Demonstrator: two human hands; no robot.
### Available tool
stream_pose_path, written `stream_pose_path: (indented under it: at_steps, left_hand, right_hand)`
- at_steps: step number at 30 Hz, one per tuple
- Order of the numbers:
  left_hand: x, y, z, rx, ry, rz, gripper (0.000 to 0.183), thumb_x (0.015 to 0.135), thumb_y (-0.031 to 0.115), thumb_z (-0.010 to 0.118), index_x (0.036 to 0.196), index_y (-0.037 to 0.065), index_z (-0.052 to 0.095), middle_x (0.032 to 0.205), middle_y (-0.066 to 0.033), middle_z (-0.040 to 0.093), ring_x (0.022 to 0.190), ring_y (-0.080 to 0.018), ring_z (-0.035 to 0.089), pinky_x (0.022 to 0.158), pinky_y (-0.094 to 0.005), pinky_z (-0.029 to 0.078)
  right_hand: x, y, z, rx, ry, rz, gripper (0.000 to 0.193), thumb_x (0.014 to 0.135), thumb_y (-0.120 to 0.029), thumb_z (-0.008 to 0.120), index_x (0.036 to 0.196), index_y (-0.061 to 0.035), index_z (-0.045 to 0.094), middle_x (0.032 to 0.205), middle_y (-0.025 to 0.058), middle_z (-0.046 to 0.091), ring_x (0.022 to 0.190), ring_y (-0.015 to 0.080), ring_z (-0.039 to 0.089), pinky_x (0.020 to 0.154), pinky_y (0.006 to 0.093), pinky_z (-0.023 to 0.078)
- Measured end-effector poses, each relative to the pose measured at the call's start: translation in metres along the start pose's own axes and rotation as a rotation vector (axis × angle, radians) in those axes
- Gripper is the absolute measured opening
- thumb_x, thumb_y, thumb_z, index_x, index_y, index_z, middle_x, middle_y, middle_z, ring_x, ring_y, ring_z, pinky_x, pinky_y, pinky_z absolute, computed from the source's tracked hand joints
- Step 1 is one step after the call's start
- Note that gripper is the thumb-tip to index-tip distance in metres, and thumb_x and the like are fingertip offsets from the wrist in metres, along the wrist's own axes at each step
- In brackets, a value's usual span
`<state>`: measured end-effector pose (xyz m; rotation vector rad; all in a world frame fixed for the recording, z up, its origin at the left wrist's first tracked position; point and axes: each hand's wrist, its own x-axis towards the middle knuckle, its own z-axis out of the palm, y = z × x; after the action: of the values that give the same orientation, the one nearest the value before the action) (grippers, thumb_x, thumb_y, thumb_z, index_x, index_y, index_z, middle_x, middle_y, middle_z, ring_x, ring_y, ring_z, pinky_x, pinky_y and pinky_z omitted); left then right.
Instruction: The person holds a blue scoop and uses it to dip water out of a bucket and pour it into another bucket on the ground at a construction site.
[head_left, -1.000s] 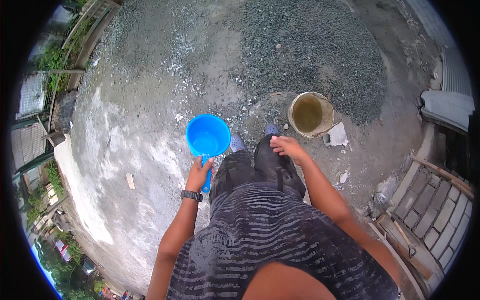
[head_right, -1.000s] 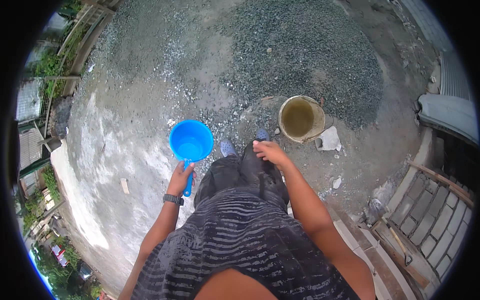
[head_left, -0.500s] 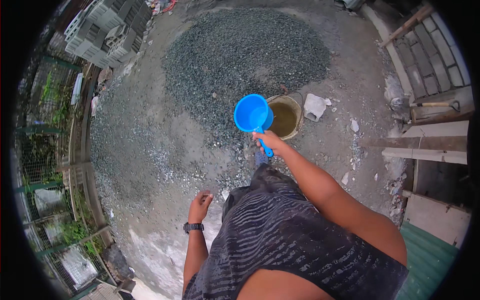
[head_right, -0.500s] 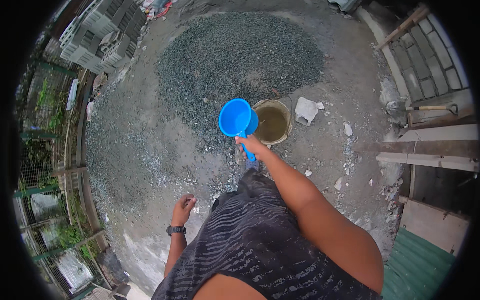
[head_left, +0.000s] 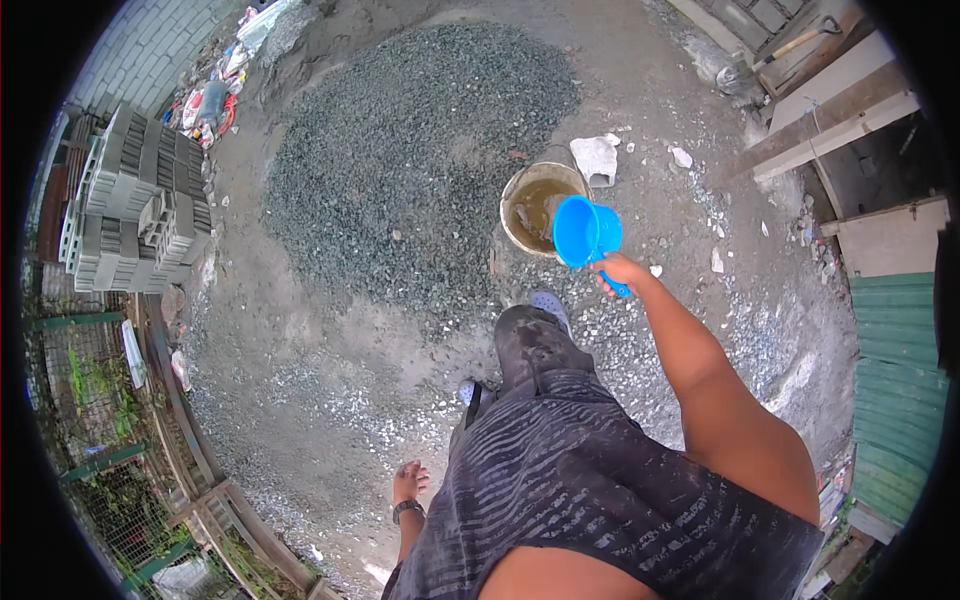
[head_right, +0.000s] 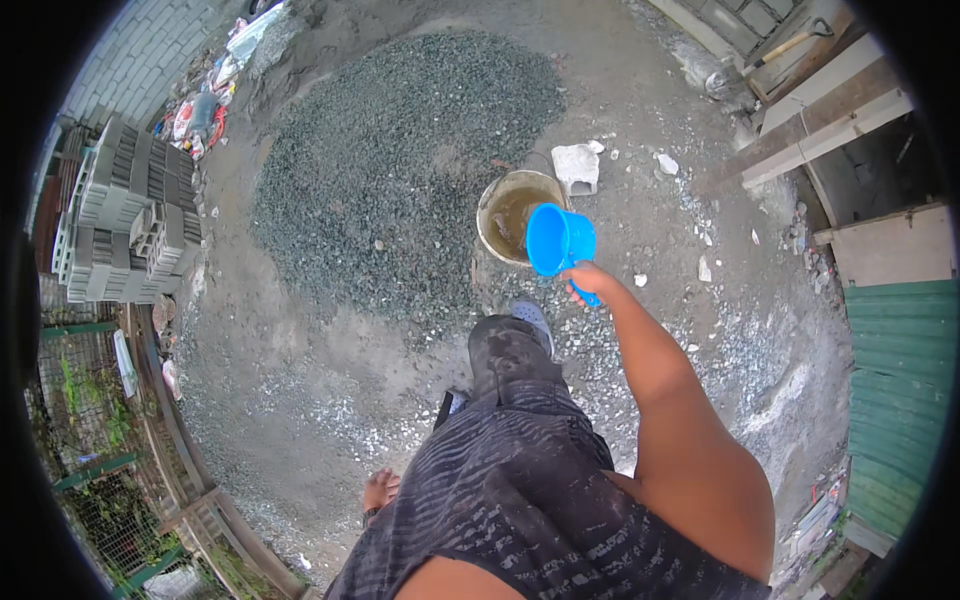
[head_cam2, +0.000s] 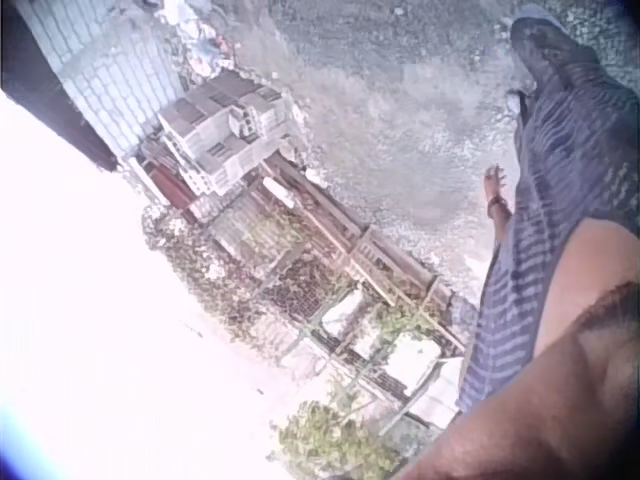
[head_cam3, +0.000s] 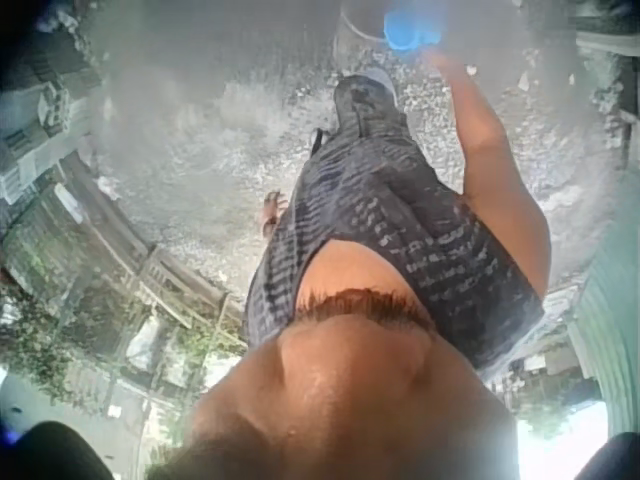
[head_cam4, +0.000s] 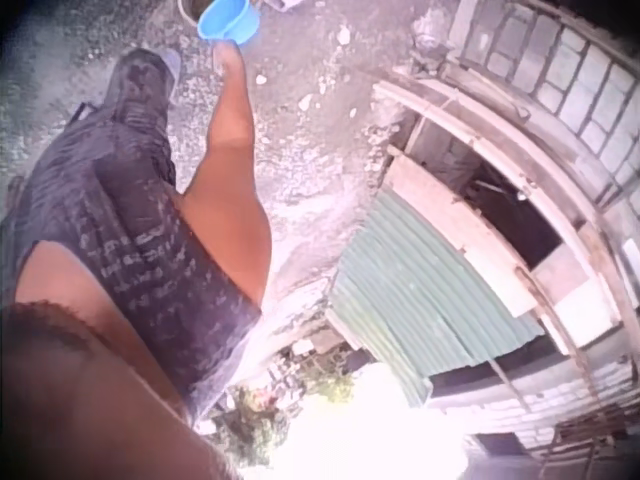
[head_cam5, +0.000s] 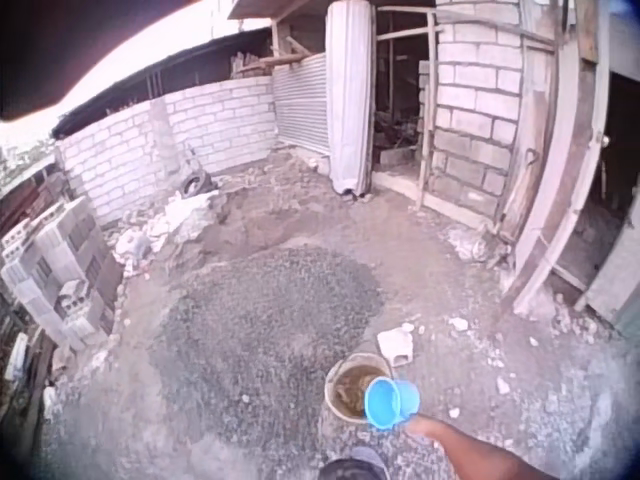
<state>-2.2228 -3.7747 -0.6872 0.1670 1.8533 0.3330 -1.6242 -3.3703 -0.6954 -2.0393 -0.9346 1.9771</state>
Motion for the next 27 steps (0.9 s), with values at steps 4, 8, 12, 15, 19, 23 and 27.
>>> stream_pose_path:
  at_steps: [4, 8, 12, 15, 19, 23, 27]
  left_hand:
    - [0.027, 0.054, -0.106, -0.002, 0.197, 0.398, 0.034, 0.098, 0.035, 0.061, 0.116, 0.007, 0.062, 0.099, -0.0057, 0.070, 0.079, -0.0143, 0.066, 0.065, -0.0278, 0.051]
    - [0.006, 0.119, -0.131, -0.116, 0.268, 0.432, 0.035, 0.097, 0.034, 0.061, 0.118, 0.006, 0.062, 0.099, -0.0050, 0.070, 0.078, -0.0139, 0.066, 0.067, -0.0261, 0.050]
    - [0.019, 0.121, -0.167, 0.343, 0.106, 0.212, 0.032, 0.097, 0.029, 0.062, 0.120, 0.006, 0.063, 0.099, -0.0056, 0.070, 0.085, -0.0158, 0.068, 0.065, -0.0275, 0.053]
    - [0.042, 0.098, -0.203, 0.563, 0.050, 0.294, 0.036, 0.095, 0.029, 0.065, 0.120, 0.004, 0.062, 0.099, -0.0087, 0.071, 0.086, -0.0185, 0.069, 0.071, -0.0308, 0.055]
    - [0.047, 0.164, -0.179, 0.542, 0.007, 0.045, 0.032, 0.094, 0.021, 0.067, 0.117, -0.001, 0.062, 0.097, -0.0102, 0.070, 0.092, -0.0186, 0.069, 0.076, -0.0312, 0.056]
    - [0.078, 0.271, -0.180, 0.748, 0.067, 0.143, 0.031, 0.096, 0.020, 0.064, 0.118, -0.002, 0.061, 0.094, -0.0099, 0.070, 0.093, -0.0170, 0.068, 0.081, -0.0314, 0.054]
    - [0.087, 0.405, -0.115, 0.491, 0.136, 0.270, 0.038, 0.099, 0.027, 0.060, 0.128, 0.003, 0.055, 0.106, -0.0103, 0.070, 0.095, -0.0187, 0.067, 0.080, -0.0299, 0.053]
  right_hand:
    - [0.003, 0.012, 0.068, 0.043, 0.071, -0.066, 0.026, 0.093, -0.027, 0.057, 0.102, -0.0019, 0.058, 0.079, 0.0074, 0.061, 0.053, 0.0167, 0.054, 0.044, 0.0357, 0.046]
    - [0.021, 0.010, 0.091, -0.013, 0.291, -0.011, 0.035, 0.095, -0.032, 0.053, 0.096, 0.0015, 0.060, 0.073, 0.0093, 0.061, 0.051, 0.0187, 0.055, 0.044, 0.0383, 0.046]
    - [0.083, -0.020, 0.089, -0.329, 0.365, -0.032, 0.042, 0.094, -0.032, 0.049, 0.076, 0.0035, 0.064, 0.061, 0.0159, 0.063, 0.052, 0.0280, 0.063, 0.052, 0.0435, 0.050]
    - [0.137, -0.063, 0.100, -0.392, 0.377, 0.021, 0.039, 0.093, -0.025, 0.048, 0.073, 0.0037, 0.065, 0.063, 0.0173, 0.065, 0.055, 0.0307, 0.066, 0.055, 0.0449, 0.052]
    - [0.227, -0.070, 0.072, -0.442, 0.325, 0.233, 0.030, 0.092, -0.017, 0.049, 0.087, 0.0031, 0.070, 0.083, 0.0215, 0.071, 0.075, 0.0327, 0.072, 0.068, 0.0452, 0.056]
    - [0.322, -0.030, 0.091, -0.676, 0.605, 0.166, 0.025, 0.086, -0.014, 0.055, 0.086, 0.0021, 0.074, 0.081, 0.0213, 0.072, 0.071, 0.0329, 0.073, 0.066, 0.0446, 0.059]
    - [0.372, -0.026, 0.119, -0.626, 0.598, 0.255, 0.029, 0.085, -0.014, 0.056, 0.105, -0.0007, 0.072, 0.096, 0.0208, 0.073, 0.085, 0.0350, 0.072, 0.070, 0.0434, 0.059]
